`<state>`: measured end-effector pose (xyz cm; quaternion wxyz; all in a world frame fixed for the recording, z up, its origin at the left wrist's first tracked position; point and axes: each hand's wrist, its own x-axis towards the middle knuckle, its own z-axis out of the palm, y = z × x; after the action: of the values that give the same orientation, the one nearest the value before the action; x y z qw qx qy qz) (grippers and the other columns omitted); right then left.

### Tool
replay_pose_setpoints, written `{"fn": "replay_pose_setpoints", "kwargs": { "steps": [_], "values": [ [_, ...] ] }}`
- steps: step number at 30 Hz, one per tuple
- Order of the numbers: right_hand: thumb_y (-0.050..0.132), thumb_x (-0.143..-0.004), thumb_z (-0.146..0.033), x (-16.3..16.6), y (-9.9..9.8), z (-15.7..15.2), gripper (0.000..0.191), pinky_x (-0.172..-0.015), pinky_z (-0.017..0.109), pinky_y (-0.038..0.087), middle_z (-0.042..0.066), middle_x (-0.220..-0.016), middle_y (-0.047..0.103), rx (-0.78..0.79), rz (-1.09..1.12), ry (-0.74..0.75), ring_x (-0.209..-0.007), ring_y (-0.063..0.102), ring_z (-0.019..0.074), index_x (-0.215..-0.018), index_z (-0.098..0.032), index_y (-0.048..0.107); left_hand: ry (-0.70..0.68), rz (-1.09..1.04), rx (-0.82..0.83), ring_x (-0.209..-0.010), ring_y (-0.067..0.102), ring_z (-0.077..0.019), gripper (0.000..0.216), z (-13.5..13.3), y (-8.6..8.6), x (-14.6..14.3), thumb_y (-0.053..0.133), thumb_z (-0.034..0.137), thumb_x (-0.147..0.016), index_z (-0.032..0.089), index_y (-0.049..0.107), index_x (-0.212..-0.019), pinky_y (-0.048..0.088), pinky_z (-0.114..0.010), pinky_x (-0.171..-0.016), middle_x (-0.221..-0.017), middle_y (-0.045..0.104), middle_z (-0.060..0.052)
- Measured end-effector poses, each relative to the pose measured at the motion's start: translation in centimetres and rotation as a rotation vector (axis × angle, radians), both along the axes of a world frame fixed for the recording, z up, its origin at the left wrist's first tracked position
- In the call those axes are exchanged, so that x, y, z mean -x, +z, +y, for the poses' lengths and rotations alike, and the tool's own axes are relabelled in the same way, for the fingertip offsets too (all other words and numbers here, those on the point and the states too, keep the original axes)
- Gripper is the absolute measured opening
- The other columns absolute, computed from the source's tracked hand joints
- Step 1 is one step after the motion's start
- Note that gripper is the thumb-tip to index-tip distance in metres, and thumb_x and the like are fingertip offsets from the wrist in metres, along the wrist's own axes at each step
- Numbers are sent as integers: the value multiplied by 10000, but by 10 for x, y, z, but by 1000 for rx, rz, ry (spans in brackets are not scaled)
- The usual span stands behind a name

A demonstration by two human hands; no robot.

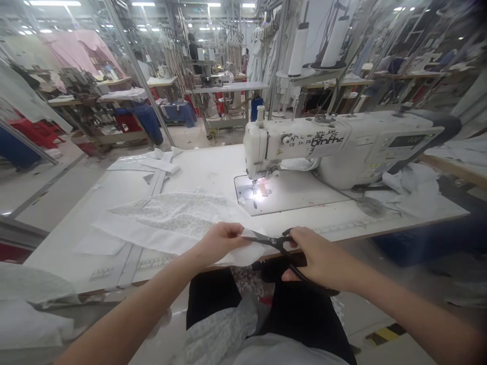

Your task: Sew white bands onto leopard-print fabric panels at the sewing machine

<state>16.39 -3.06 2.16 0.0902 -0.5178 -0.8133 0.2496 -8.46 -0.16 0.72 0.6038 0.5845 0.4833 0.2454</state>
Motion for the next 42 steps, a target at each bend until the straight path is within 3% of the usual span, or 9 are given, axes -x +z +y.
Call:
{"fn": "replay_pose_setpoints", "kwargs": {
  "steps": [10,16,20,27,30,32,36,39,42],
  "values": [
    [635,-718,-524,-4,-4,-4,374,-477,253,278,8,-652,589,-47,-146,-2,-589,529,186,-624,-210,456,-10,61,76,-532,427,-98,323,-4,1,-2,696,459,-636,146,614,-639,347,-237,-541,-566,476,20],
    [632,-719,-513,1,-7,4,361,-484,261,285,32,-649,610,-87,-143,-11,-602,559,198,-610,-203,482,-54,46,126,-642,516,-129,303,0,0,4,678,430,-682,150,655,-793,403,-264,-625,-715,586,-25],
    [588,-732,-540,-25,-22,42,355,-492,262,325,47,-696,610,-104,-200,-210,-619,565,207,-685,-202,493,-112,-31,99,-778,575,-154,323,-2,9,25,612,336,-762,206,592,-1057,439,-270,-673,-953,614,-63],
    [561,-766,-366,-71,-33,92,292,-719,417,415,199,-818,590,-214,-228,-427,-863,557,357,-817,-79,578,16,245,-410,-784,529,-142,288,-4,-5,35,553,185,-747,210,554,-1033,409,-248,-681,-887,576,-25],
    [446,-852,-281,-39,-25,70,264,-867,407,386,184,-1010,573,-288,-128,-390,-1023,513,308,-991,-92,565,29,439,-608,-723,518,-139,314,-2,-14,27,539,165,-726,213,528,-1035,382,-247,-651,-816,577,-5],
    [455,-870,-315,-2,-20,48,219,-821,311,433,82,-1027,587,-257,16,-282,-970,544,214,-998,-181,573,10,491,-707,-704,524,-142,350,-2,-16,21,528,161,-715,200,491,-1061,369,-245,-623,-840,587,-14],
    [564,-819,-345,62,-19,17,153,-717,288,447,14,-859,590,101,790,-81,-821,552,181,-857,-197,579,-31,523,-871,-595,511,-136,379,-7,-14,8,474,161,-745,171,413,-1118,337,-238,-543,-723,565,0],
    [523,-846,-329,77,-21,11,183,-671,273,422,-7,-713,530,167,937,-48,-702,506,151,-744,-178,540,14,540,-1048,-633,530,-156,359,-12,-9,4,437,164,-793,166,387,-1149,378,-255,-568,-749,575,-22],
    [537,-837,-328,72,-22,8,194,-590,250,385,-23,-651,464,242,1001,-2,-624,449,128,-725,-171,521,61,567,-1406,-848,535,-220,325,-12,1,3,481,166,-805,176,448,-1128,415,-345,-724,-958,588,-99]
  ]
}}
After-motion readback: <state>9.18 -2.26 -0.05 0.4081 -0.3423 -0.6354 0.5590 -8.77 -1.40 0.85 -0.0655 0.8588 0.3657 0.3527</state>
